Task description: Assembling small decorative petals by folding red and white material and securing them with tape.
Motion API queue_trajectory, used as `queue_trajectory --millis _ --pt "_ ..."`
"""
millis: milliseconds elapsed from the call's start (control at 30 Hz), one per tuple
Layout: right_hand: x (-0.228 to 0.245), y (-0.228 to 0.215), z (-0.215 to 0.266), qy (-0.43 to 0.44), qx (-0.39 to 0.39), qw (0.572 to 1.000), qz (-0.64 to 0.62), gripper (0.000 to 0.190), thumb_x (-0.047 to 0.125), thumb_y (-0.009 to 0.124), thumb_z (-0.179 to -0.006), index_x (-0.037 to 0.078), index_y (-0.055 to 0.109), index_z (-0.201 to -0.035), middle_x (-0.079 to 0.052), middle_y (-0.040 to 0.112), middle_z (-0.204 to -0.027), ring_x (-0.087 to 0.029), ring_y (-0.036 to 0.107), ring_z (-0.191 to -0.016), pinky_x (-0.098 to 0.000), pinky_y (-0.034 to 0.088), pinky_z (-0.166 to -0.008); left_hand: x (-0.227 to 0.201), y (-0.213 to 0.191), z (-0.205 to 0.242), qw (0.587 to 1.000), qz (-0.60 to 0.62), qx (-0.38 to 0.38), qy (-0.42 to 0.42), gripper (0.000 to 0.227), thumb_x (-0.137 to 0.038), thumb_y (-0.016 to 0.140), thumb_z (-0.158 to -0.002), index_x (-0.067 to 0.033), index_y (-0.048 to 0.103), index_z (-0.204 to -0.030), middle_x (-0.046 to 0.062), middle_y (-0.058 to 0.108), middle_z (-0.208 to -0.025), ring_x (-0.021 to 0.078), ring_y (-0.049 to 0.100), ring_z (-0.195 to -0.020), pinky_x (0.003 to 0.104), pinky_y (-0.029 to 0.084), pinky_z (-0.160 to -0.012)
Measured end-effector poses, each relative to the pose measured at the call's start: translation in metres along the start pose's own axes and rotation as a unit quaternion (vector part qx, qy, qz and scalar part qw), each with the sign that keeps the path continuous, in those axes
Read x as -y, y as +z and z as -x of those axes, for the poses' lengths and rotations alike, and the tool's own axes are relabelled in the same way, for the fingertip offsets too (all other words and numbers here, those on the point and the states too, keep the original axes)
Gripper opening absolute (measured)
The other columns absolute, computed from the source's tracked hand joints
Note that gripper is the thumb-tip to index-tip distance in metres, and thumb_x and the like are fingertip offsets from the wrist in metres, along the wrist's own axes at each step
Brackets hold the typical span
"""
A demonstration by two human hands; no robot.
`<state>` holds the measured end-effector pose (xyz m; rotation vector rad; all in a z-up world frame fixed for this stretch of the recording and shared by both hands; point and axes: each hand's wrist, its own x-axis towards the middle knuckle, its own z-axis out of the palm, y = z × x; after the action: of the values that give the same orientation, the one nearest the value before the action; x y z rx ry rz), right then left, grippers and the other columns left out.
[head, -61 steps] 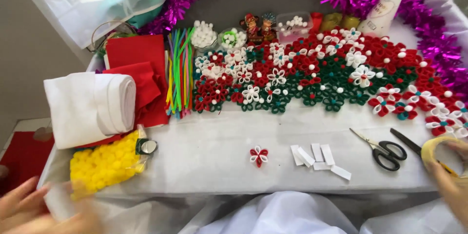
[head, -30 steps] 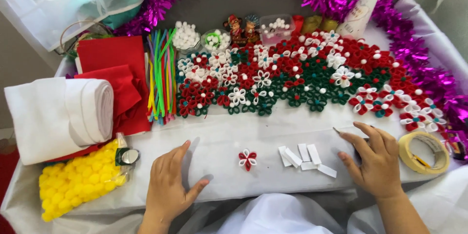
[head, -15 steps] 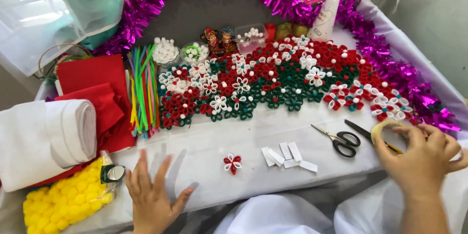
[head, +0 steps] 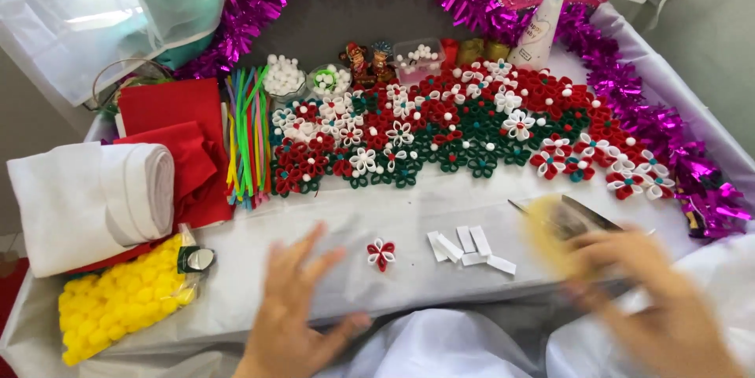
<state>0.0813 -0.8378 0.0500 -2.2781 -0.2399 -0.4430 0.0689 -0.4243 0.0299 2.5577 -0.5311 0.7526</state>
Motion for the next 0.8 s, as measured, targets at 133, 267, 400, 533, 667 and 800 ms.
queue_trajectory --millis 133,267,400,533,667,800 --pt "0.063 0.046 -0.007 -0.246 0.245 0.929 -0.128 0.011 0.022 0.076 -0.087 0.018 0.070 -0.096 0.005 0.073 -0.094 -0.014 0.075 -0.087 -0.0455 0.027 -0.104 -0.053 -0.009 -0.034 0.961 0.191 0.059 0.189 0.058 -0.059 0.052 -0.099 -0.0125 0.061 -0.133 0.015 0.063 -0.130 0.0264 0.062 -0.126 0.052 0.026 -0.122" --pt "0.086 0.044 -0.020 -0.255 0.282 0.896 -0.231 0.033 0.034 0.071 -0.095 0.012 0.072 -0.119 -0.007 0.077 -0.105 -0.020 0.077 -0.104 -0.0546 0.009 -0.123 -0.041 0.019 -0.018 0.908 0.334 0.167 0.189 0.034 -0.019 0.073 -0.085 -0.0064 0.062 -0.115 0.005 0.071 -0.105 0.0253 0.070 -0.093 0.049 0.047 -0.107" --pt "-0.041 0.025 -0.029 -0.009 0.183 0.981 -0.067 0.050 0.016 0.076 -0.082 0.019 0.068 -0.131 0.002 0.072 -0.132 -0.010 0.070 -0.114 -0.0262 0.051 -0.095 -0.010 -0.010 -0.009 0.857 0.413 0.257 -0.172 0.027 -0.029 0.084 -0.086 -0.0151 0.069 -0.103 -0.004 0.061 -0.079 0.0072 0.050 -0.063 0.025 0.040 -0.054" --pt "-0.160 0.010 -0.034 0.178 0.151 0.837 0.495 0.055 0.038 0.063 -0.082 0.040 0.063 -0.137 0.006 0.072 -0.135 -0.019 0.069 -0.128 -0.0409 0.057 -0.104 0.041 -0.016 -0.004 0.744 0.607 0.068 -0.271 0.033 -0.032 0.065 -0.097 -0.0019 0.062 -0.110 0.005 0.066 -0.088 0.0096 0.051 -0.065 0.024 0.043 -0.064" --pt "-0.210 0.020 -0.015 0.188 0.109 0.862 0.458 0.051 0.027 0.056 -0.084 0.035 0.069 -0.132 0.002 0.074 -0.128 -0.022 0.069 -0.121 -0.0374 0.056 -0.106 0.061 -0.047 -0.035 0.691 0.624 -0.105 -0.350 0.027 -0.022 0.062 -0.098 -0.0034 0.063 -0.117 0.008 0.054 -0.053 0.0185 0.058 -0.053 0.042 0.061 -0.085" --pt "-0.253 0.011 -0.032 0.249 0.147 0.846 0.447 0.041 0.033 0.056 -0.088 0.039 0.071 -0.126 0.004 0.081 -0.120 -0.023 0.078 -0.111 -0.0379 0.060 -0.092 0.035 -0.095 -0.090 0.732 0.644 -0.105 -0.194 0.029 -0.026 0.061 -0.103 0.0006 0.062 -0.114 0.005 0.060 -0.066 0.0149 0.060 -0.055 0.040 0.062 -0.085"
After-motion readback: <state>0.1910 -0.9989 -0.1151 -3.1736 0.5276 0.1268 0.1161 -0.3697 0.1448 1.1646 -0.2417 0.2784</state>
